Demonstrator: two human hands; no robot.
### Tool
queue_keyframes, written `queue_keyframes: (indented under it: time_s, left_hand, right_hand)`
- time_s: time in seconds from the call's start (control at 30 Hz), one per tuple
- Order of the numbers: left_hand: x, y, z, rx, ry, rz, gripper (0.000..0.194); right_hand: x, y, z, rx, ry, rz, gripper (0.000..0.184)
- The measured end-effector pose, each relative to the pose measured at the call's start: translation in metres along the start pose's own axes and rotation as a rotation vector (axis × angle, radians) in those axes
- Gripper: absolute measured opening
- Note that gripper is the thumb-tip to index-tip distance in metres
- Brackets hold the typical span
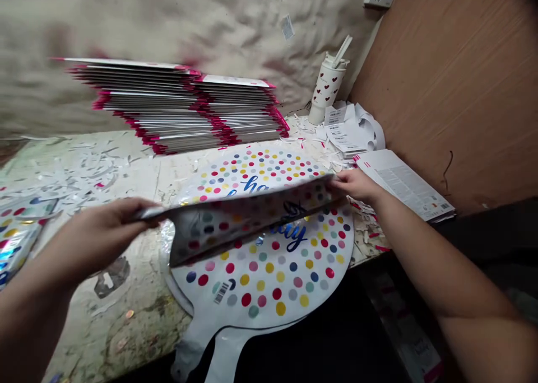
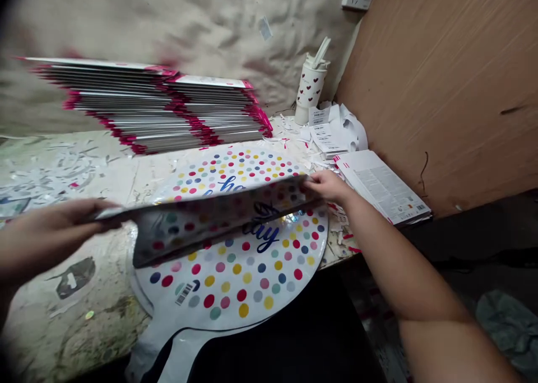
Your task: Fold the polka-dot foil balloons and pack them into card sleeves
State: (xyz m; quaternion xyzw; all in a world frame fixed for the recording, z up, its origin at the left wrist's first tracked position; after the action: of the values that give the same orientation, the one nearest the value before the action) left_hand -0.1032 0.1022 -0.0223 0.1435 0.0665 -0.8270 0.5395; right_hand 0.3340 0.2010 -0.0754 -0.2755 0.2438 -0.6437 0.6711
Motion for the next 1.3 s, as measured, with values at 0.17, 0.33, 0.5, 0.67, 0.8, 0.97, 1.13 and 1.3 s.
queue_keyframes:
  time_s: [0.17, 0.33, 0.5, 0.67, 0.8, 0.97, 1.13, 1.3]
  left_hand:
    - [-0.04, 0.057, -0.03, -0.039, 0.055, -0.028, 0.053]
    - [-0.042, 0.082, -0.076, -0.086, -0.115, -0.001, 0.059]
    - [-0.034, 0.071, -0.09, -0.1, -0.226, 0.119, 0.065]
    - [-0.032, 0.07, -0.088, -0.103, -0.199, 0.099, 0.063]
    - [-0.035, 0.072, -0.089, -0.073, -0.222, 0.129, 0.066]
    - [-0.051, 0.103, -0.09, -0.029, -0.202, 0.125, 0.077]
    - [-0.056, 0.129, -0.097, 0.003, -0.196, 0.101, 0.08]
    - [-0.052, 0.126, -0.099, 0.053, -0.185, 0.135, 0.084]
  right_hand:
    - [-0.054, -0.009, -0.017, 0.095, 0.06, -0.072, 0.044]
    - [-0.083, -0.019, -0.005, 0.22, 0.143, -0.077, 0.042]
    - [-0.059, -0.076, -0.014, 0.327, 0.338, 0.069, 0.058]
    - [0.02, -0.109, -0.087, 0.339, 0.009, 0.44, 0.07]
    - [0.05, -0.051, -0.065, 0.494, 0.043, 0.232, 0.075]
    - [0.069, -0.026, -0.039, 0.615, 0.175, 0.223, 0.065]
    - [0.038, -0.035, -0.049, 0.211, 0.286, -0.075, 0.077]
    - [-0.002, -0.089, -0.038, -0.15, 0.359, 0.024, 0.06]
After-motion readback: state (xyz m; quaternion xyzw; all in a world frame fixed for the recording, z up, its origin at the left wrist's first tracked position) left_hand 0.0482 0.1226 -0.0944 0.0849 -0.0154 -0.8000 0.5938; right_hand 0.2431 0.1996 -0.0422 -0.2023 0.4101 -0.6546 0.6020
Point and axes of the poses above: each hand's wrist, its own x-axis away from the middle knuckle, its own z-axis out of the back of the hand, y = z × x, the point moved 4 cm from there along -x, towards the middle knuckle, and after that the axes turned 10 degrees about y, right-handed, at the moved point
